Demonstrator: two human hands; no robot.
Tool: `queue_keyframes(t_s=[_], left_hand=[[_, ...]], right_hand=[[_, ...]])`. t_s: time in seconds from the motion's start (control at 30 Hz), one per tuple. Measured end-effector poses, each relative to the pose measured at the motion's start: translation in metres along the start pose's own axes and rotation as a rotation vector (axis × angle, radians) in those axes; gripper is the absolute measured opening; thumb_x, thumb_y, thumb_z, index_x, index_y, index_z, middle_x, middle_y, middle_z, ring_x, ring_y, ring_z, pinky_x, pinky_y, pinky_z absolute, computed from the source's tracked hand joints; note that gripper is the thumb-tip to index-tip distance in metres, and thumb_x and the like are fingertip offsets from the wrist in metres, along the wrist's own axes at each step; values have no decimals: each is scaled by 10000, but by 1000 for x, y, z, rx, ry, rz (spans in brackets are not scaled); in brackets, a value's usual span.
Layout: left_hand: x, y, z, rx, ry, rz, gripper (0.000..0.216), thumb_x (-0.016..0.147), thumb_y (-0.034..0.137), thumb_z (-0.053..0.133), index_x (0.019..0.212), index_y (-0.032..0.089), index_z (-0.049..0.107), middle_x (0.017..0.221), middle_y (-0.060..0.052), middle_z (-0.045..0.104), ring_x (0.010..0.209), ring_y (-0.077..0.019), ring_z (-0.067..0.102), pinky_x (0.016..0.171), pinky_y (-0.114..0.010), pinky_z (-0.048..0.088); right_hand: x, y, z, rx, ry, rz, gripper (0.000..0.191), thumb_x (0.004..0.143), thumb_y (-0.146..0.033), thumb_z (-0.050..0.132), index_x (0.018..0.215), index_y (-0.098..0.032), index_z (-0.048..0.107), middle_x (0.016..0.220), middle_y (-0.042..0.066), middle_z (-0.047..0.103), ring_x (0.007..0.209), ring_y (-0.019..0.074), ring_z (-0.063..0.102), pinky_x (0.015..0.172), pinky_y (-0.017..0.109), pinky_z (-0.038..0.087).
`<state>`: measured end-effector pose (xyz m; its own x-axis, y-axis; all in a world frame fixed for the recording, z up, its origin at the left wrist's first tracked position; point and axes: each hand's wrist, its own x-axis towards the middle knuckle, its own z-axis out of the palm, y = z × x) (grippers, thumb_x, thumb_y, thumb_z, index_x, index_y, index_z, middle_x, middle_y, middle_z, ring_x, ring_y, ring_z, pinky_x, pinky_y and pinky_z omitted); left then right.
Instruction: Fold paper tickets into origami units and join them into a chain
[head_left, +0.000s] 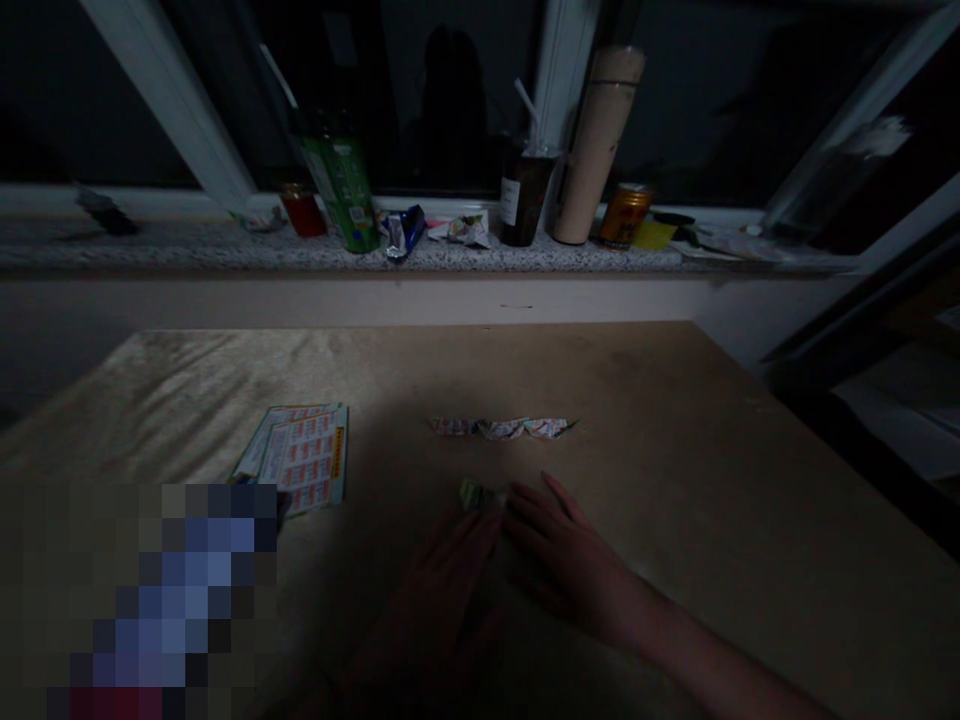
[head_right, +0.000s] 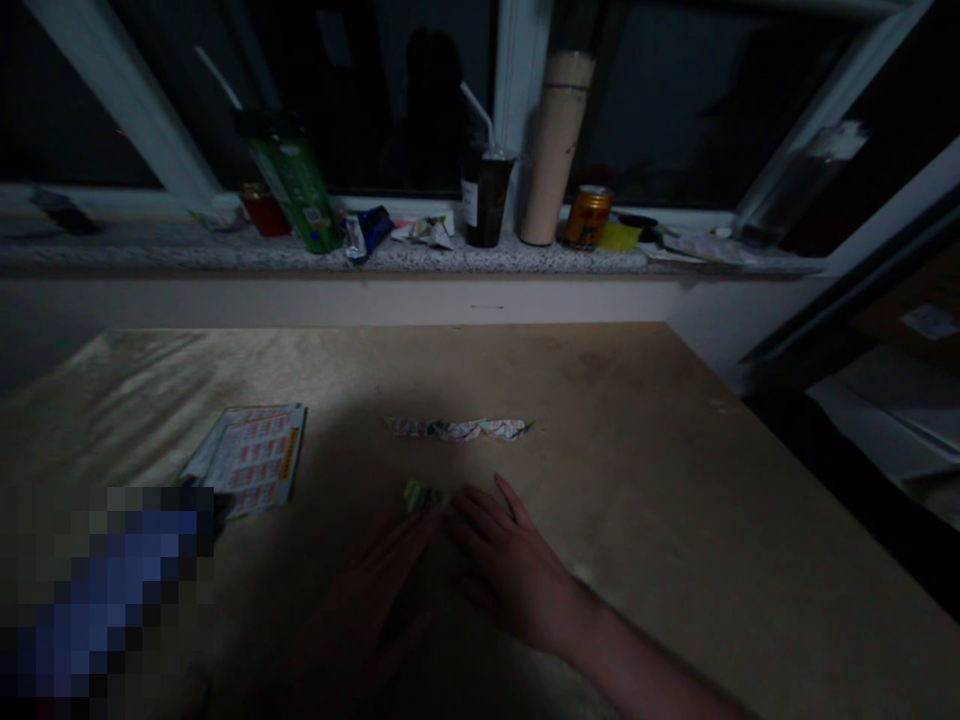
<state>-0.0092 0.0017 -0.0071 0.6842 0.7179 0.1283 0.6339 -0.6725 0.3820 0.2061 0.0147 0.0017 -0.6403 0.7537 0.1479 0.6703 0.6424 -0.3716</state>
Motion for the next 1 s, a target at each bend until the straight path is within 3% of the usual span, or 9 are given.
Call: queue_keyframes(t_s=[0.23, 0.33, 0.43, 0.53, 0.77, 1.0], left_hand=[[4, 7, -5, 106, -112, -15, 794, 822, 236, 491, 1440, 189, -5, 1501, -24, 146, 1361, -284, 77, 1082, -488, 196], [4, 6, -3, 144, -123, 41, 757, 832, 276, 498, 1440, 218, 51, 1508, -33, 107, 1358, -304, 85, 1081, -518, 152], [3, 2, -1, 144, -114, 49, 719, 840, 288, 494, 1436, 252, 94, 1512, -54, 71, 1354, -311, 111, 1068, -514, 192], [3, -1, 1, 128, -101, 53, 761, 808, 303, 530, 1436, 247, 103, 1510, -85, 39, 1348, -326, 127, 1045, -501, 254], [4, -4, -5, 111, -159, 70, 792, 765, 456, 578, 1423, 245, 192, 1495, -119, 135, 1343, -343, 139, 1049, -528, 219], [-2, -15, -15, 66, -239, 59, 807, 825, 442, 494, 1435, 123, 73, 1499, -101, 127, 1360, -245, 120, 1083, -394, 223]], right_hand=[[-1, 5, 1, 46, 130, 38, 248, 836, -217, 535, 1082, -191, 543, 1066, 60, 623, 1184, 222, 454, 1099, 510, 159], [-1, 9, 4, 18, 259, 65, 227, 821, -172, 535, 1048, -170, 539, 1059, 81, 612, 1070, 200, 533, 1072, 478, 259], [-1, 12, 7, -64, 318, -1, 290, 829, -179, 531, 1119, -186, 531, 1116, 98, 595, 1089, 219, 520, 1033, 497, 312], [-1, 14, 11, -140, 324, -93, 364, 836, -178, 528, 1199, -200, 506, 1169, 92, 590, 1150, 237, 482, 1029, 529, 297], [-4, 13, 6, -253, 243, -245, 254, 883, -191, 504, 1129, -197, 566, 1043, 31, 670, 1137, 233, 498, 1089, 559, 140], [-2, 13, -5, -299, 152, -302, 213, 880, -185, 510, 1075, -167, 594, 992, 47, 675, 1025, 219, 559, 1085, 511, 203]])
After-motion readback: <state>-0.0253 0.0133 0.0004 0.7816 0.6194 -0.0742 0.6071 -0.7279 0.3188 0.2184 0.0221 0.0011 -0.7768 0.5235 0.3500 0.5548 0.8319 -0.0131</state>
